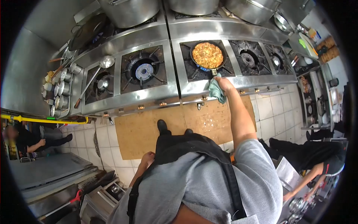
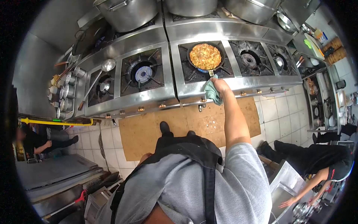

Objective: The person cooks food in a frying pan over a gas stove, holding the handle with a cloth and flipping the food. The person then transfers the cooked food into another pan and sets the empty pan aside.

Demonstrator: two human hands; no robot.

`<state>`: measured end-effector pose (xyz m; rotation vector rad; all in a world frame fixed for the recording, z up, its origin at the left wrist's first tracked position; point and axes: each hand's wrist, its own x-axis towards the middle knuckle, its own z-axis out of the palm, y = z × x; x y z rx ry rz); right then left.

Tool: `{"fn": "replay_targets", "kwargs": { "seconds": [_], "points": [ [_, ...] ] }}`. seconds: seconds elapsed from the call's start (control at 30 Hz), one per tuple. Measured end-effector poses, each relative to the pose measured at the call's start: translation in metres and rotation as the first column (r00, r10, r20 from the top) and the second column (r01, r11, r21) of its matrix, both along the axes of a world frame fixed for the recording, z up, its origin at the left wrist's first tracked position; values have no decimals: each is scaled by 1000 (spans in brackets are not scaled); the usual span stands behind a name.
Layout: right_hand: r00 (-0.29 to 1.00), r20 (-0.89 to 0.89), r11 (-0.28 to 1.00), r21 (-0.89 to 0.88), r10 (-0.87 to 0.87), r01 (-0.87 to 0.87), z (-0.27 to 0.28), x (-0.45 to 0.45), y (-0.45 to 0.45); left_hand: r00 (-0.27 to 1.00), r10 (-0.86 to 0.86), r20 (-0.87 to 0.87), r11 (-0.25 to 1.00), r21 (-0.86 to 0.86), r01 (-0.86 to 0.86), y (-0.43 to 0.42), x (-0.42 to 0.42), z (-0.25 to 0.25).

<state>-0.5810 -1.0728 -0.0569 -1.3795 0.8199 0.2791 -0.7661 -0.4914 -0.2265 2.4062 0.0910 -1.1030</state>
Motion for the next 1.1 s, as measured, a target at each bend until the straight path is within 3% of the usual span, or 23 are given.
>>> {"fn": "replay_targets", "kwargs": {
  "seconds": [0.17,0.23,0.37,0.53,0.6,0.67,0.7,0.8,0.83,0.87,0.93,1.0,1.1],
  "points": [
    [998,54,979,205,-8,-3,3,-10,-4,999,-16,51,999,-38,18,-7,1,2],
    [987,130,952,301,-99,56,5,-15,0,999,25,48,997,-71,-22,-8,2,5],
    [991,102,953,299,-91,57,12,-17,4,999,48,2,993,-109,-48,-15,8,37],
    [994,89,965,261,-58,33,-3,-7,5,999,46,23,996,-75,-44,-12,10,23],
    [992,97,973,222,-85,62,-5,-7,10,997,74,-5,992,-101,-74,-16,14,31],
    [983,152,994,50,-100,93,-29,1,15,999,46,-17,996,-69,-47,-12,16,21],
    [988,139,971,-220,-67,97,-42,5,21,999,53,-13,996,-70,-54,-8,18,17],
    [989,135,858,-498,-64,124,-64,10,37,1000,8,15,997,-76,-7,-13,22,18],
    [989,119,902,-411,-87,129,-36,3,44,1000,-28,-3,998,-48,28,-18,27,26],
    [982,146,969,-202,-117,145,-42,2,31,998,-62,-20,998,-19,62,-22,32,34],
    [990,119,988,-124,-72,87,6,-28,27,999,-35,5,999,-25,36,-22,33,33],
    [986,157,967,-235,-62,98,-22,-36,14,999,-2,38,999,-44,3,-30,39,29],
    [985,155,958,-259,-80,119,-15,-17,29,999,19,40,999,-46,-17,-25,32,24]
  ]
}}
